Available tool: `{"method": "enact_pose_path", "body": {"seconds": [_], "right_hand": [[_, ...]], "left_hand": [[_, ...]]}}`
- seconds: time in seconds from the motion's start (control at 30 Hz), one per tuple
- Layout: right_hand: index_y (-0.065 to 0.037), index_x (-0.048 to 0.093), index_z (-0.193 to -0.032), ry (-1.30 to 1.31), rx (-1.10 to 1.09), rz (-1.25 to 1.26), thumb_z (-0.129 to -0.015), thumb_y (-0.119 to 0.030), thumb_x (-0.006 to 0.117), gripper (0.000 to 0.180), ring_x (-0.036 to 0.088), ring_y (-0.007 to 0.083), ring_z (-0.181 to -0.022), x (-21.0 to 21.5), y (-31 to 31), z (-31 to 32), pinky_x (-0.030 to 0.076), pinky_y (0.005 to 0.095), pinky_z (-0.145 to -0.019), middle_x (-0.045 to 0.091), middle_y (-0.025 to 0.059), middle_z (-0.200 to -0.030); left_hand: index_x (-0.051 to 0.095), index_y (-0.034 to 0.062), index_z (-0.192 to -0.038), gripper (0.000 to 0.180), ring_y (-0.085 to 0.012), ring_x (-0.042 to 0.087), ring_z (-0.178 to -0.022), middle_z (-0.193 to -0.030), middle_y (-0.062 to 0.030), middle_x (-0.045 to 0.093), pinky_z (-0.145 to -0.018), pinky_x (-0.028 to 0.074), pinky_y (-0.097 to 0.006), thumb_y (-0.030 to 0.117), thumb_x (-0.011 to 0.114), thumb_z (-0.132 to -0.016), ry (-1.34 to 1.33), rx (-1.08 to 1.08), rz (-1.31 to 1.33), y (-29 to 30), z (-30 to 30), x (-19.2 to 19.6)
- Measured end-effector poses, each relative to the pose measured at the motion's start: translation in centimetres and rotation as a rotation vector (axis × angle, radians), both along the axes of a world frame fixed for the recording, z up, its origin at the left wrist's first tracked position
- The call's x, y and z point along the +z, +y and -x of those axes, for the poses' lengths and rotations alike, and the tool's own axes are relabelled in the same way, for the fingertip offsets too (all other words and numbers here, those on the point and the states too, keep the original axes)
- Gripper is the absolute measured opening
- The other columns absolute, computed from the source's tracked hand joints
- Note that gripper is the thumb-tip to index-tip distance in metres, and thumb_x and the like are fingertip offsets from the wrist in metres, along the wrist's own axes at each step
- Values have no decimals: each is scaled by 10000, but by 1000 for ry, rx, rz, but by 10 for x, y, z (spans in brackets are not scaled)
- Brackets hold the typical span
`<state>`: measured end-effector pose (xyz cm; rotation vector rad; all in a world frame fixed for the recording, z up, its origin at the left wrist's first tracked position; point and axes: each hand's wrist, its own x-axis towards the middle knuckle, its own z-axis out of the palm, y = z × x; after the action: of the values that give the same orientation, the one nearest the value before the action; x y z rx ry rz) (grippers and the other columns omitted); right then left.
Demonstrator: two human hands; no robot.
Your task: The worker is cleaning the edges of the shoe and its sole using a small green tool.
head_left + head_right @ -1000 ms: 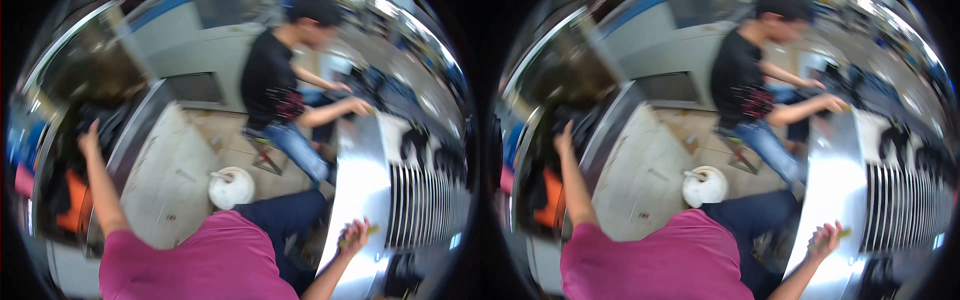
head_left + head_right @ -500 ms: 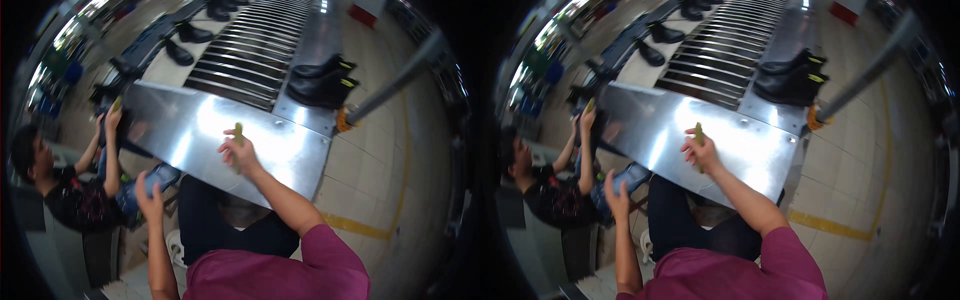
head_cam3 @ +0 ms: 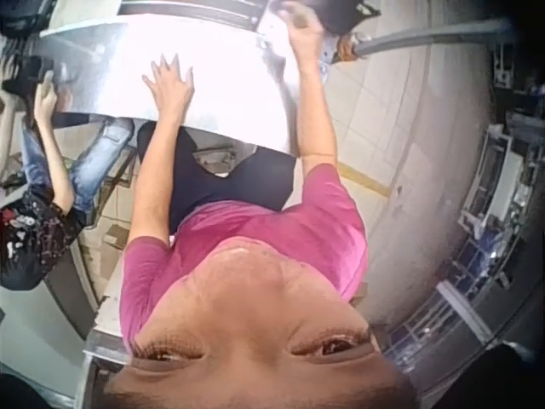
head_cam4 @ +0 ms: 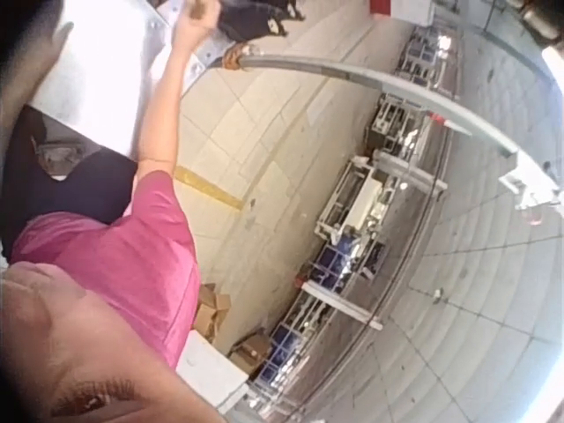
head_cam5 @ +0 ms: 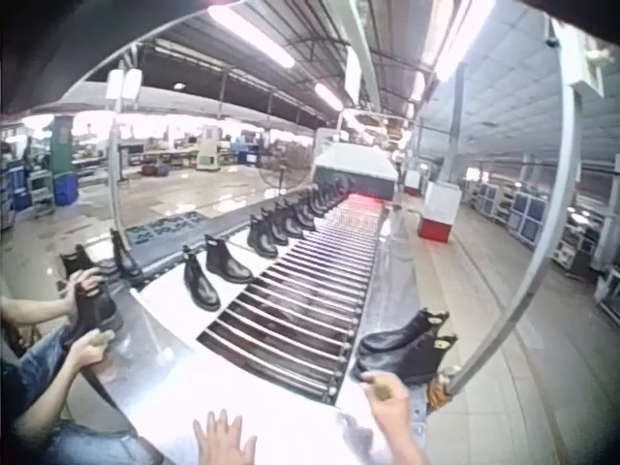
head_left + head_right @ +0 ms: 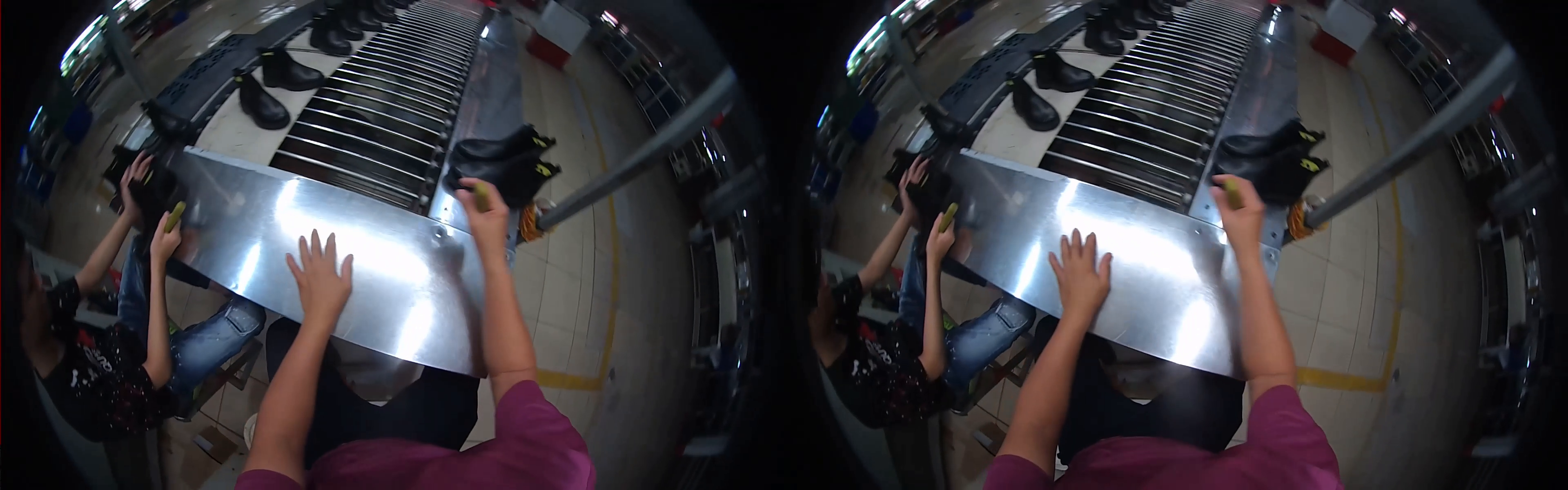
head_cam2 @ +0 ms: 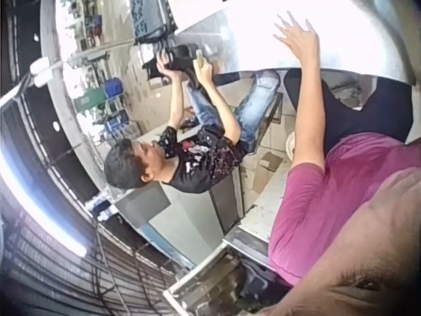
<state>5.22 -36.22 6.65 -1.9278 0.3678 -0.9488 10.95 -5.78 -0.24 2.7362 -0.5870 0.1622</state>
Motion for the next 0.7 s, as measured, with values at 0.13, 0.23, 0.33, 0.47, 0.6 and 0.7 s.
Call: {"method": "enact_pose_path", "body": {"seconds": [0.13, 0.23, 0.33, 0.47, 0.6, 0.7], "right_hand": [[-68, 744, -1090, 133, 0, 389, -851, -68, 785, 242, 724, 293, -928, 3, -27, -7, 557, 355, -824, 738, 135, -1017], [-75, 736, -1052, 364, 112, 515, -834, -46, 718, 221, 718, 355, -895, -48, 4, 12, 566, 399, -814, 731, 153, -969], [-115, 723, -992, 306, 291, 719, -715, -30, 722, 290, 677, 341, -910, -59, 64, 24, 553, 433, -783, 708, 98, -954], [-138, 674, -1059, 309, 294, 774, -728, -102, 774, 347, 587, 351, -1162, -52, 88, 12, 440, 494, -949, 619, 107, -1153], [-71, 661, -1102, 371, 231, 781, -823, -229, 803, 351, 532, 403, -1264, -60, 80, 7, 395, 534, -1031, 592, 162, -1256], [-52, 659, -1108, 410, 236, 769, -827, -226, 797, 358, 546, 411, -1257, -59, 77, 4, 401, 561, -1047, 601, 188, -1261]], "left_hand": [[514, 61, -1494, 615, -430, 250, -1529, -1599, -230, 382, -1215, 88, -688, 437, 566, -1009, -6, -46, 68, 3, -2, -10], [594, 59, -1401, 536, -390, 444, -1371, -1426, -204, 557, -1178, 259, -570, 356, 663, -960, 16, -60, 239, 10, -21, 4], [587, 34, -1373, 561, -377, 600, -1111, -1219, -199, 667, -1021, 449, -477, 302, 737, -904, 205, -27, 460, 10, -83, 11], [495, 26, -1466, 709, -442, 575, -1214, -1273, -250, 645, -1058, 451, -504, 342, 760, -890, -76, 76, 546, 6, -207, -23], [430, 16, -1506, 842, -467, 550, -1255, -1368, -301, 579, -1079, 438, -505, 417, 784, -856, -64, 225, 534, -11, -331, -42], [354, 18, -1545, 998, -481, 519, -1306, -1435, -311, 526, -1121, 412, -500, 494, 811, -796, -74, 359, 552, -33, -405, -51]]}}
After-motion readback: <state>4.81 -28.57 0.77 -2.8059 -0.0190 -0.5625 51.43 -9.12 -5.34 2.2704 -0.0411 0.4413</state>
